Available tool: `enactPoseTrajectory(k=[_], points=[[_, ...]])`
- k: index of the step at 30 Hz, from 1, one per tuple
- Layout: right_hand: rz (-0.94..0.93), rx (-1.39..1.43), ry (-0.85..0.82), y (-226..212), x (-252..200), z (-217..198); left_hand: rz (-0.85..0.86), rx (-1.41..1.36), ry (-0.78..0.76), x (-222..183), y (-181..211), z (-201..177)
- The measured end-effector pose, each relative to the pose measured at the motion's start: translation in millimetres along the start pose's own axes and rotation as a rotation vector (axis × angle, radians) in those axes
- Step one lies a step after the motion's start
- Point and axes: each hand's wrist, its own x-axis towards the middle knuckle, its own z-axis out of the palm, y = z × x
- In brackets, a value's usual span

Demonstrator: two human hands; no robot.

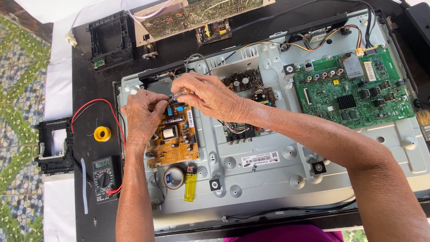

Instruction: Securing internal circuit boards with screws and adjusting components inside an open television.

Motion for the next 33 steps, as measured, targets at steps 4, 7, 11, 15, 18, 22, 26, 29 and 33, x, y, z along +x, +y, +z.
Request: enactPoseTrajectory(k=[4,7,11,15,18,22,26,29,33], points=[[0.007,0.009,-0.014,-1.6,1.3,-1.8,-0.007,0.014,0.027,-0.1,0.6,4.7],[0.009,0.011,-0.020,-0.8,2.2,-1.7,-0.024,0.032,0.048,0.8,-2.0,9.6],[0.014,0.015,-0.027,3.3,2.8,0.7,-0.068,0.078,0.074,3.7,-4.9,17.1],[0.017,-0.024,-0.041,-4.5,7.4,-1.5,-0.110,0.094,0.080,5.4,-1.6,19.5],[0.008,-0.022,-0.068,-6.3,12.3,-1.2,-0.130,0.106,0.093,5.3,1.3,20.0],[0.004,-0.070,-0.072,-10.0,17.0,0.0,-0.161,0.126,0.082,8.3,2.2,20.5],[0.000,-0.178,-0.123,-12.9,25.0,1.4,-0.165,0.164,0.069,8.5,3.6,19.0],[-0.035,-0.253,-0.159,-10.4,32.6,3.7,-0.165,0.175,0.065,10.7,10.1,17.7],[-0.053,-0.307,-0.171,-5.5,43.4,13.2,-0.143,0.127,0.074,12.4,11.8,15.1]])
